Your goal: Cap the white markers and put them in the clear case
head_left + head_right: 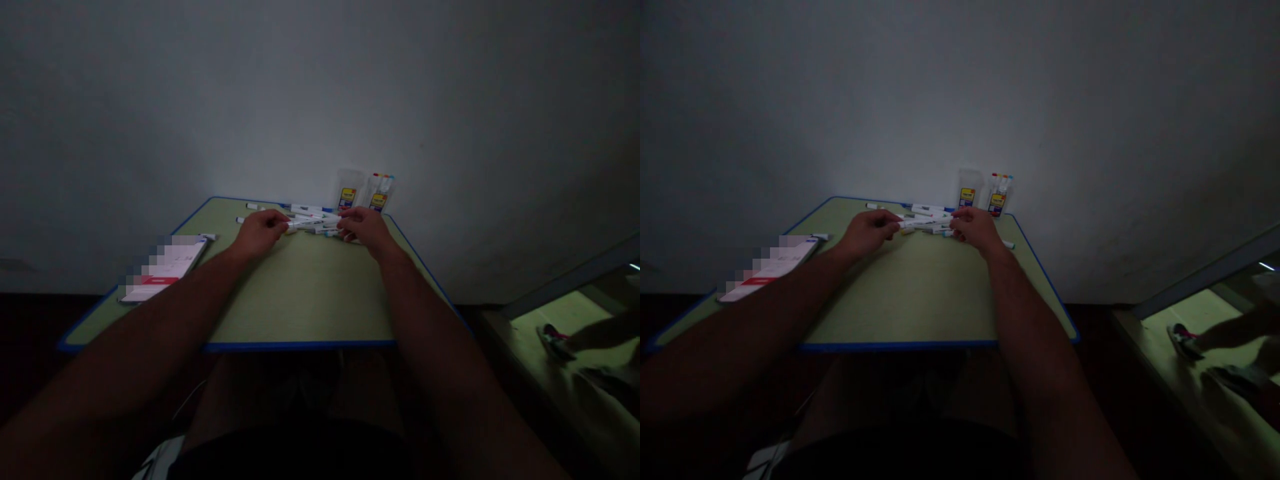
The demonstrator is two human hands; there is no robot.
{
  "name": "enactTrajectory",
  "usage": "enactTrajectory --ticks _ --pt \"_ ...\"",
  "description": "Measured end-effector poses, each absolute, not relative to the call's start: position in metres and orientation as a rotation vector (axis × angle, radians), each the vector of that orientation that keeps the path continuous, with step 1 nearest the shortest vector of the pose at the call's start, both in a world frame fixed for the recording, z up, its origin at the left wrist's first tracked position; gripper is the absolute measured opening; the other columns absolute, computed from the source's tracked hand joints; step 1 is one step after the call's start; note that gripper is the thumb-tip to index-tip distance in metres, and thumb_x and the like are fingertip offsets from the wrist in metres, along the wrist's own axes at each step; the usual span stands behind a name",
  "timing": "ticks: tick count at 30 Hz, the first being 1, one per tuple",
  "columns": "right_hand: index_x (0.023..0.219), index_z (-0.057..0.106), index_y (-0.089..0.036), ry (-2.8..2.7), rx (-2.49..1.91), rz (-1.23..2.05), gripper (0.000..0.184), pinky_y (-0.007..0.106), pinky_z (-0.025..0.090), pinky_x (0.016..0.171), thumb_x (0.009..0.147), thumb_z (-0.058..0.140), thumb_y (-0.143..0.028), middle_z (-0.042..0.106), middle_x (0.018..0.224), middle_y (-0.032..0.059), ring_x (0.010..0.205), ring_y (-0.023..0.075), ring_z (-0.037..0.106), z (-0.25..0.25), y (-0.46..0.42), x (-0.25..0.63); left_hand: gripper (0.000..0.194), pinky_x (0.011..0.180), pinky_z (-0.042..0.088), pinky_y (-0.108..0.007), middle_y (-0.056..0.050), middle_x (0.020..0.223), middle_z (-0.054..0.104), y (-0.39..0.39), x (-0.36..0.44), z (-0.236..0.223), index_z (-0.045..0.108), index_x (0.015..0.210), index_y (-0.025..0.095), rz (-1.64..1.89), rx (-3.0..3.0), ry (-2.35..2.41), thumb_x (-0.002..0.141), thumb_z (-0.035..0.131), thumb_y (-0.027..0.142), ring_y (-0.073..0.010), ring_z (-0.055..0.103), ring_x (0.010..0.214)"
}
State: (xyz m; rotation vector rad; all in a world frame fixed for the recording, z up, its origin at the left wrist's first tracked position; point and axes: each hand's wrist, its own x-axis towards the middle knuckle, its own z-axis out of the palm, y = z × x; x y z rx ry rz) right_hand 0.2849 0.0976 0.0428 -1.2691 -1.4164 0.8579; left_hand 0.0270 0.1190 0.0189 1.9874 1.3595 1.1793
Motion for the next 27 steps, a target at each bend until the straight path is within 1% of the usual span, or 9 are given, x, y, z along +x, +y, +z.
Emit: enactTrajectory --ticks 6,11,18,22,27 --pt "0.084 0.068 -0.014 -1.396 -1.306 0.866 0.014 0.023 0.050 0.048 0.076 0.069 -0.004 0.070 0.069 0.0046 0.053 0.0113 0.061 0.0491 0.0944 0.2861 0.027 0.065 0.044 -0.032 -0.005 0.076 0.069 0.1207 0.0262 0.0163 0.075 0.098 0.016 1.174 2.034 1.347 0.080 0.062 0.032 -0.0164 0.058 0.067" --pt "0.080 0.067 -0.015 -1.392 -1.332 0.861 0.014 0.023 0.049 0.047 0.074 0.070 -0.003 0.068 0.066 0.0033 0.054 0.0117 0.061 0.0465 0.0956 0.2862 0.027 0.065 0.044 -0.032 -0.004 0.075 0.069 0.1176 0.0264 0.0196 0.075 0.099 0.016 1.178 2.039 1.374 0.081 0.062 0.032 -0.0166 0.058 0.067" --pt "0.081 0.067 -0.016 -1.295 -1.248 0.907 0.012 0.021 0.050 0.047 0.075 0.070 -0.006 0.067 0.066 0.0004 0.054 0.0099 0.060 0.0473 0.0966 0.2859 0.025 0.068 0.045 -0.032 -0.004 0.076 0.069 0.1163 0.0289 0.0173 0.075 0.096 0.016 1.138 2.078 1.338 0.080 0.063 0.031 -0.0166 0.059 0.069" --pt "0.083 0.068 -0.015 -1.245 -1.227 0.897 0.010 0.022 0.051 0.049 0.075 0.070 -0.010 0.067 0.067 0.0001 0.054 0.0101 0.060 0.0482 0.0971 0.2856 0.025 0.070 0.046 -0.032 -0.004 0.081 0.071 0.1158 0.0300 0.0144 0.075 0.098 0.018 1.063 2.174 1.331 0.076 0.067 0.027 -0.0178 0.060 0.073" --pt "0.084 0.069 -0.015 -1.229 -1.210 0.876 0.011 0.022 0.050 0.048 0.074 0.070 -0.012 0.067 0.067 -0.0002 0.054 0.0100 0.060 0.0465 0.0982 0.2857 0.024 0.070 0.046 -0.032 -0.003 0.081 0.071 0.1133 0.0308 0.0160 0.075 0.097 0.020 0.976 2.216 1.342 0.076 0.066 0.025 -0.0175 0.060 0.072"
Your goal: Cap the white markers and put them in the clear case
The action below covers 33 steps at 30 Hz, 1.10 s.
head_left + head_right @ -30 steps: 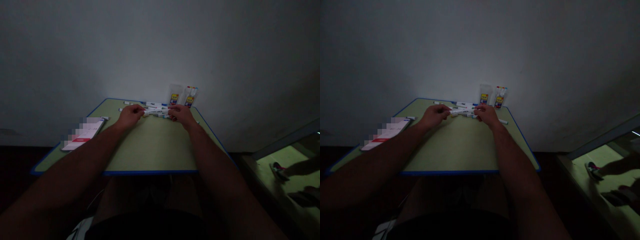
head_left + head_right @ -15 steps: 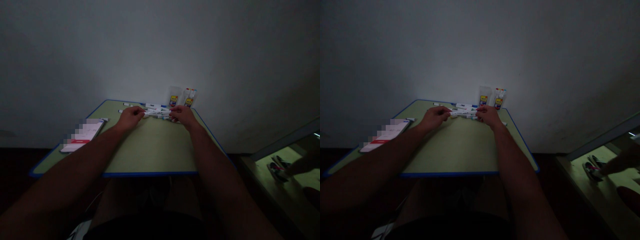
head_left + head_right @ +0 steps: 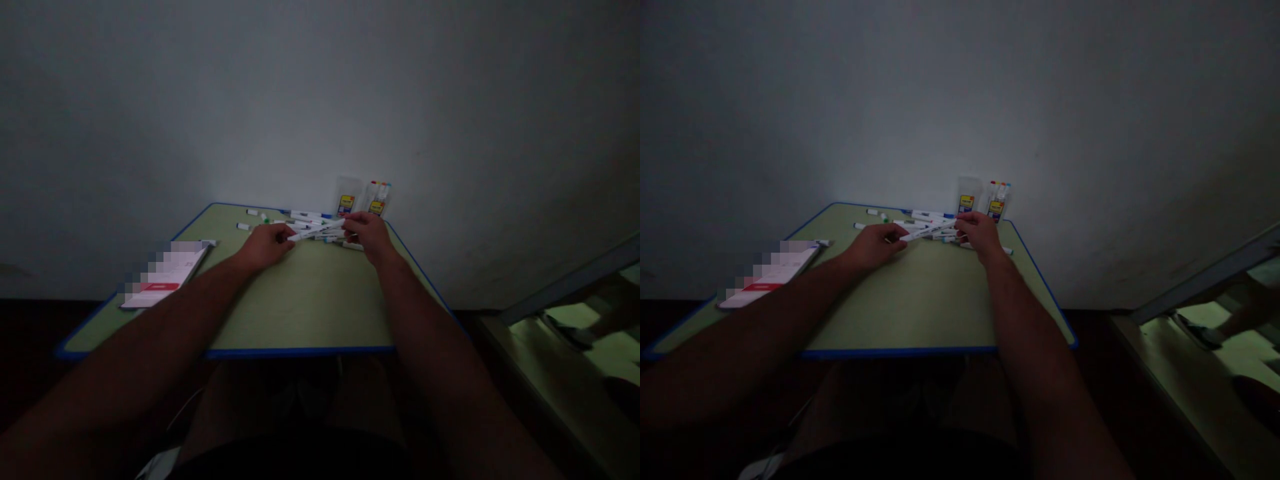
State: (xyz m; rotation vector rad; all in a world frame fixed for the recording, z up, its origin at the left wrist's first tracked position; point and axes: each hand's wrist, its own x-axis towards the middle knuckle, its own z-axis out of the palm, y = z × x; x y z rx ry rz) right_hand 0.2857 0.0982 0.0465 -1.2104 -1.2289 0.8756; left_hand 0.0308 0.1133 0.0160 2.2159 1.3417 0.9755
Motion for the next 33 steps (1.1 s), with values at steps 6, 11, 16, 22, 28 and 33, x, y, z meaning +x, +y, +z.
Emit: enactTrajectory --ticks 6,11,16,22,28,33 --pt "0.086 0.068 -0.015 -1.200 -1.219 0.864 0.009 0.022 0.050 0.048 0.076 0.068 -0.014 0.067 0.069 0.0001 0.054 0.0096 0.059 0.0456 0.0980 0.2857 0.021 0.069 0.044 -0.033 -0.003 0.078 0.069 0.1132 0.0306 0.0161 0.075 0.094 0.020 1.004 2.231 1.345 0.076 0.066 0.027 -0.0175 0.058 0.072" --pt "0.089 0.068 -0.016 -1.207 -1.192 0.886 0.013 0.020 0.049 0.049 0.077 0.070 -0.018 0.069 0.073 0.0007 0.056 0.0089 0.060 0.0441 0.0987 0.2866 0.019 0.069 0.043 -0.034 -0.003 0.077 0.068 0.1137 0.0308 0.0160 0.075 0.093 0.021 1.018 2.248 1.318 0.077 0.066 0.027 -0.0183 0.058 0.072" --pt "0.088 0.067 -0.016 -1.194 -1.171 0.901 0.014 0.020 0.049 0.050 0.076 0.074 -0.019 0.069 0.075 0.0008 0.057 0.0085 0.060 0.0416 0.1007 0.2876 0.019 0.070 0.043 -0.034 -0.004 0.077 0.068 0.1119 0.0316 0.0173 0.075 0.092 0.020 1.026 2.253 1.294 0.076 0.067 0.026 -0.0180 0.057 0.072" --pt "0.088 0.067 -0.016 -1.174 -1.103 0.946 0.014 0.019 0.048 0.049 0.075 0.073 -0.017 0.071 0.082 0.0024 0.062 0.0097 0.064 0.0416 0.1006 0.2876 0.022 0.070 0.043 -0.033 -0.004 0.078 0.068 0.1134 0.0319 0.0153 0.075 0.096 0.019 1.024 2.262 1.286 0.077 0.068 0.027 -0.0183 0.058 0.072" --pt "0.093 0.068 -0.017 -1.217 -1.106 0.922 0.019 0.020 0.050 0.052 0.075 0.074 -0.021 0.071 0.080 0.0011 0.064 0.0100 0.065 0.0407 0.0985 0.2883 0.022 0.075 0.045 -0.035 -0.006 0.087 0.071 0.1153 0.0314 0.0158 0.075 0.098 0.020 1.105 2.295 1.316 0.081 0.065 0.029 -0.0200 0.060 0.078" --pt "0.088 0.067 -0.016 -1.216 -1.155 0.921 0.011 0.020 0.050 0.049 0.079 0.071 -0.022 0.071 0.075 0.0021 0.058 0.0094 0.062 0.0384 0.1005 0.2894 0.027 0.081 0.047 -0.036 -0.010 0.097 0.073 0.1137 0.0328 0.0189 0.075 0.103 0.018 1.156 2.270 1.333 0.086 0.059 0.032 -0.0212 0.062 0.083"
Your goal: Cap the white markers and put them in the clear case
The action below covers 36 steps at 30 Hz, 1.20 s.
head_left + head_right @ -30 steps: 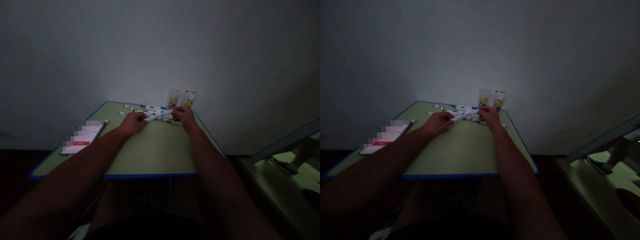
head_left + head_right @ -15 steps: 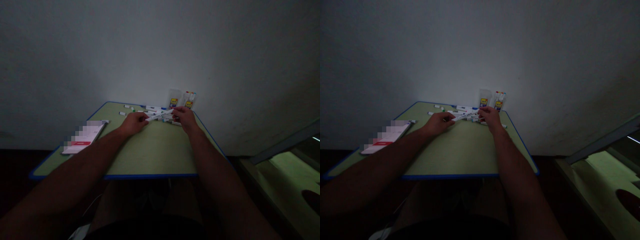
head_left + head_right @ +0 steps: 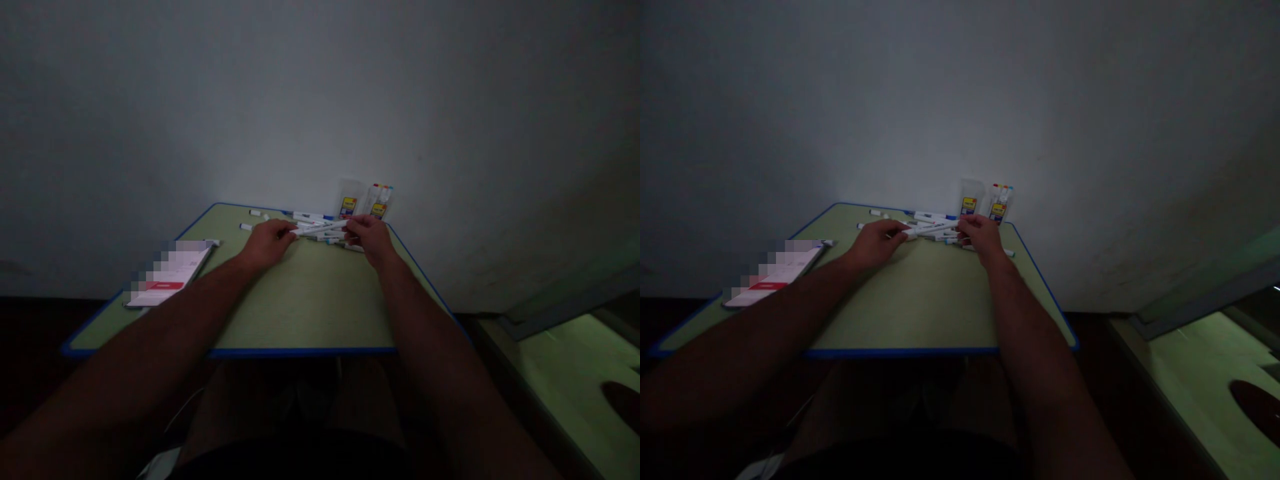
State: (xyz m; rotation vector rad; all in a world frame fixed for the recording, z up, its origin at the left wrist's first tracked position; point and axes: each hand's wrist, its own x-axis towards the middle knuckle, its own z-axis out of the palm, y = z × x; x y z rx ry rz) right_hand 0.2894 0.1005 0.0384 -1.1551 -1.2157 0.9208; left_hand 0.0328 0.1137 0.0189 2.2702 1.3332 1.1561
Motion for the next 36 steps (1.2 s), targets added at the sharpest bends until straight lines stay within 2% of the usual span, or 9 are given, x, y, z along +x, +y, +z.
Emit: enactTrajectory --ticks 4,9,14,20,23,30,33,36 --pt "0.076 0.064 -0.016 -1.209 -1.222 0.898 0.016 0.020 0.050 0.047 0.080 0.074 -0.028 0.069 0.071 0.0015 0.051 0.0079 0.058 0.0377 0.1027 0.2895 0.029 0.083 0.047 -0.036 -0.009 0.098 0.074 0.1129 0.0336 0.0190 0.074 0.108 0.019 1.175 2.216 1.325 0.087 0.056 0.031 -0.0213 0.063 0.086" --pt "0.072 0.063 -0.016 -1.202 -1.239 0.882 0.022 0.020 0.049 0.045 0.080 0.075 -0.032 0.066 0.065 0.0007 0.047 0.0071 0.054 0.0384 0.1020 0.2879 0.029 0.084 0.047 -0.035 -0.007 0.100 0.074 0.1116 0.0338 0.0204 0.074 0.106 0.021 1.161 2.225 1.330 0.089 0.053 0.031 -0.0219 0.064 0.090" --pt "0.068 0.063 -0.016 -1.214 -1.261 0.867 0.030 0.020 0.047 0.042 0.081 0.075 -0.040 0.064 0.061 0.0005 0.044 0.0073 0.051 0.0384 0.1016 0.2867 0.033 0.073 0.046 -0.032 -0.006 0.085 0.072 0.1090 0.0342 0.0225 0.073 0.108 0.019 1.139 2.182 1.357 0.091 0.048 0.031 -0.0206 0.063 0.080" --pt "0.063 0.061 -0.017 -1.239 -1.327 0.827 0.038 0.020 0.043 0.038 0.084 0.071 -0.047 0.059 0.053 -0.0004 0.040 0.0072 0.048 0.0375 0.1019 0.2859 0.033 0.070 0.045 -0.029 -0.005 0.084 0.071 0.1124 0.0331 0.0192 0.071 0.106 0.020 1.161 2.182 1.354 0.094 0.043 0.033 -0.0182 0.061 0.075" --pt "0.063 0.061 -0.017 -1.243 -1.324 0.816 0.035 0.020 0.042 0.038 0.083 0.072 -0.044 0.059 0.053 -0.0009 0.040 0.0070 0.047 0.0382 0.1012 0.2855 0.032 0.069 0.045 -0.030 -0.004 0.080 0.070 0.1127 0.0326 0.0188 0.071 0.105 0.019 1.180 2.194 1.363 0.093 0.046 0.034 -0.0180 0.059 0.072" --pt "0.081 0.066 -0.016 -1.155 -1.206 0.918 0.006 0.020 0.050 0.047 0.078 0.072 -0.017 0.067 0.069 -0.0001 0.052 0.0086 0.058 0.0398 0.1001 0.2850 0.027 0.072 0.045 -0.032 -0.003 0.081 0.068 0.1108 0.0335 0.0185 0.071 0.106 0.019 1.171 2.206 1.344 0.082 0.063 0.029 -0.0176 0.058 0.072" --pt "0.090 0.067 -0.016 -1.129 -1.190 0.931 0.014 0.019 0.049 0.047 0.077 0.072 -0.014 0.069 0.072 0.0004 0.056 0.0091 0.061 0.0388 0.1015 0.2855 0.026 0.072 0.044 -0.034 -0.005 0.083 0.068 0.1128 0.0333 0.0163 0.072 0.104 0.020 1.161 2.211 1.331 0.080 0.066 0.028 -0.0183 0.058 0.073" --pt "0.088 0.067 -0.015 -1.120 -1.183 0.940 0.013 0.019 0.049 0.047 0.077 0.071 -0.014 0.069 0.071 0.0007 0.057 0.0097 0.062 0.0381 0.1025 0.2856 0.021 0.073 0.044 -0.035 -0.005 0.083 0.069 0.1154 0.0325 0.0141 0.074 0.098 0.021 1.149 2.232 1.326 0.078 0.067 0.027 -0.0190 0.057 0.074"
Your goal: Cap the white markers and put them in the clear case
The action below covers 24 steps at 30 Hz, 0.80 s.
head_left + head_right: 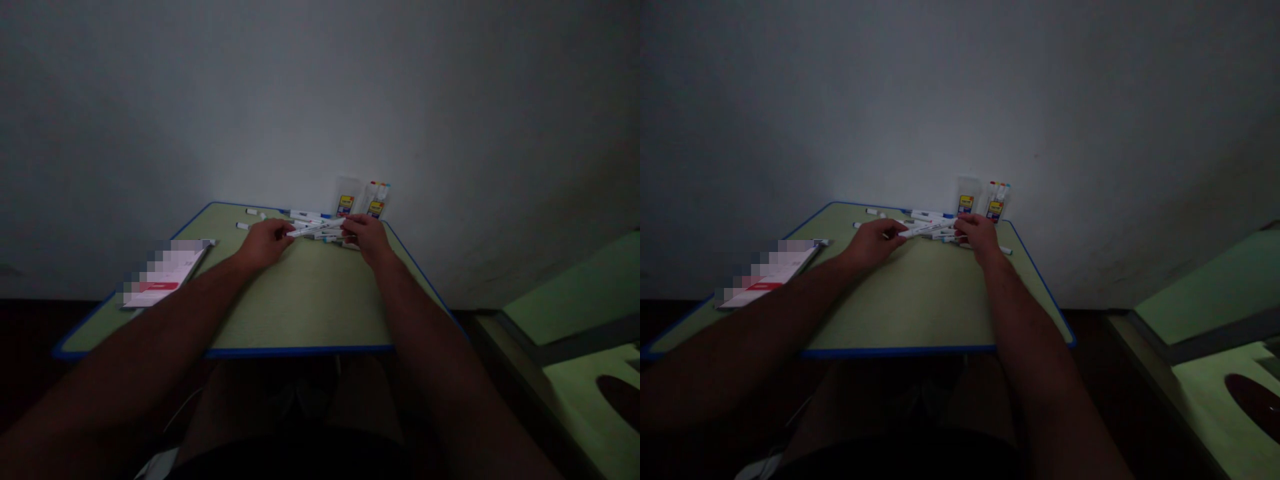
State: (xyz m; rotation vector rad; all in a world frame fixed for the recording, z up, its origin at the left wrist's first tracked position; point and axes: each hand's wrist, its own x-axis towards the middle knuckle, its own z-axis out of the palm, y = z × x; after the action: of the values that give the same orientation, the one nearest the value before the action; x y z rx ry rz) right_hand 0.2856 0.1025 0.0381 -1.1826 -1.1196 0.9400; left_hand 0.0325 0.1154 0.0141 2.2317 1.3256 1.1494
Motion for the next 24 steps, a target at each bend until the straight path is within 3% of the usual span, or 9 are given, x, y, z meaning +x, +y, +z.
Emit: enactTrajectory --ticks 24 --pt "0.088 0.070 -0.015 -1.095 -1.135 0.955 0.009 0.019 0.049 0.048 0.079 0.069 -0.012 0.070 0.071 0.0008 0.057 0.0091 0.062 0.0399 0.0999 0.2836 0.029 0.077 0.048 -0.034 -0.008 0.092 0.074 0.1108 0.0330 0.0176 0.075 0.107 0.016 0.998 2.321 1.313 0.085 0.058 0.025 -0.0186 0.063 0.079"
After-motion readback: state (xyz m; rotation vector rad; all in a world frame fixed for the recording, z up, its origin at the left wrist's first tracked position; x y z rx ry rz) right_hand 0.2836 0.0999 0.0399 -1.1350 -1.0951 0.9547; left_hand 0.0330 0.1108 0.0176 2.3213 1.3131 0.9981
